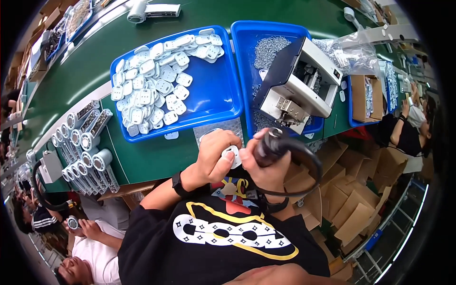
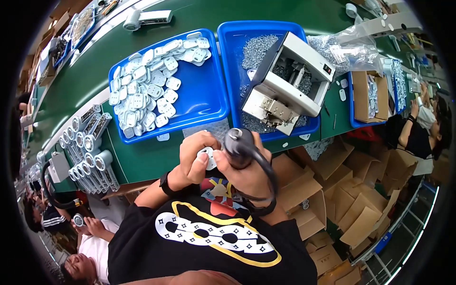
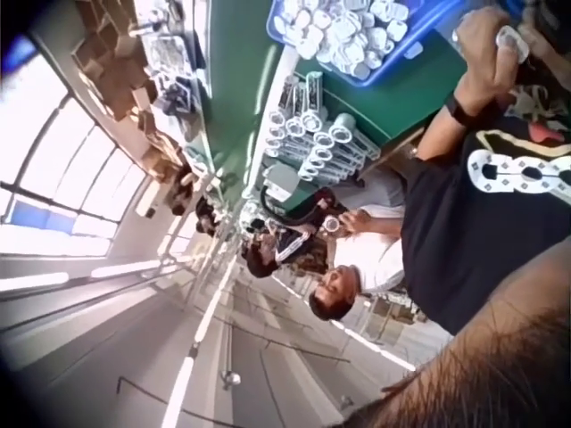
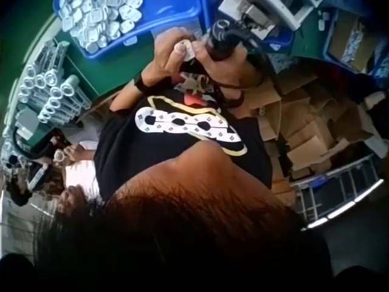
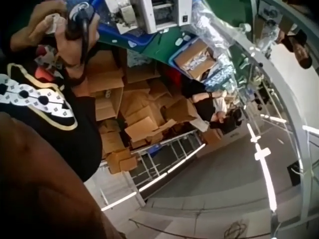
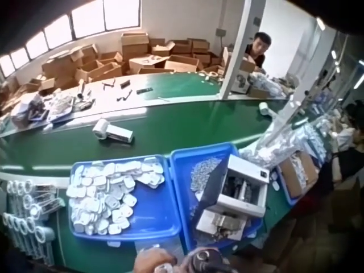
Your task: The person picks up a white plastic component from a blue tray, aligns it with the base of a handheld fan, and drives a screw into it using a power screwdriver. After securing the part, the person sets the fan aside and repeats the process with another fan and component.
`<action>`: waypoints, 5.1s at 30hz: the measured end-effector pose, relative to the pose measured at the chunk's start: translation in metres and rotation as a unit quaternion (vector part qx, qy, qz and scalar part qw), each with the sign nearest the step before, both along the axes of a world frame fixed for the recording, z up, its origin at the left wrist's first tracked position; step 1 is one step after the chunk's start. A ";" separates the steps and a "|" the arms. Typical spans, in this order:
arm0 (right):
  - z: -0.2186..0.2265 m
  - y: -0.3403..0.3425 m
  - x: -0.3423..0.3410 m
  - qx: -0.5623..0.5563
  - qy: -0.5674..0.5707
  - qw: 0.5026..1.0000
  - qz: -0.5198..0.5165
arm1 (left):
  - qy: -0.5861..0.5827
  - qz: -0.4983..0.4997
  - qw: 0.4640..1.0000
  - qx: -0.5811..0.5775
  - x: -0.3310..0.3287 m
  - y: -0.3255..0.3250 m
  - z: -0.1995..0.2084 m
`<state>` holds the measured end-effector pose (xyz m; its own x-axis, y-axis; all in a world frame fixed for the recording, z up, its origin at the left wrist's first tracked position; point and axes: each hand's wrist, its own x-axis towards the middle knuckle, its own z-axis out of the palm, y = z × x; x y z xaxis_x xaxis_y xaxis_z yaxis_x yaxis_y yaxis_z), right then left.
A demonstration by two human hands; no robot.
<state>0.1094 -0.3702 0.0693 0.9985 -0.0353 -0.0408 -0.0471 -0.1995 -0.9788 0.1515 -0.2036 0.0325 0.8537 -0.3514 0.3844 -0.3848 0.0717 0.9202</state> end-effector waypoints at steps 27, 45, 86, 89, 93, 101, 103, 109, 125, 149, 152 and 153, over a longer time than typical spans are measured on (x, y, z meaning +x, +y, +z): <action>0.100 0.008 0.048 0.236 -0.247 0.939 0.040 | -0.039 0.064 0.997 0.018 0.005 -0.020 -0.004; 0.054 -0.050 0.084 0.051 -0.309 0.934 -0.172 | -0.036 0.046 0.998 0.027 0.007 -0.027 -0.003; 0.061 0.074 0.122 -0.213 -0.090 0.973 0.010 | -0.266 0.229 0.807 0.475 0.246 0.138 0.038; 0.008 0.095 0.156 -0.343 -0.084 0.930 0.098 | -0.290 0.169 0.670 0.662 0.311 0.187 0.017; -0.040 0.134 0.167 -0.419 -0.097 0.893 0.133 | -0.265 0.308 0.726 0.556 0.260 0.220 0.033; -0.058 0.122 0.164 -0.458 -0.185 0.866 0.076 | 0.053 0.523 0.735 0.428 -0.034 0.217 0.054; -0.061 0.136 0.162 -0.462 -0.202 0.859 0.090 | 0.044 0.568 0.483 0.665 -0.115 0.222 0.002; -0.038 0.122 0.173 -0.391 -0.175 0.899 0.093 | -0.095 0.559 0.573 0.592 -0.193 0.274 -0.113; 0.057 0.028 0.007 0.225 0.105 0.960 0.132 | 0.094 -0.066 0.993 -0.012 -0.041 0.060 0.052; 0.073 -0.023 0.051 0.259 -0.231 0.926 -0.149 | -0.001 -0.097 0.994 0.042 0.025 -0.005 -0.018; 0.104 -0.022 0.035 0.248 -0.270 0.930 0.009 | -0.001 -0.102 0.994 0.050 0.020 -0.006 -0.015; 0.107 -0.021 0.036 0.251 -0.265 0.931 0.010 | -0.004 -0.099 0.994 0.053 0.020 -0.006 -0.015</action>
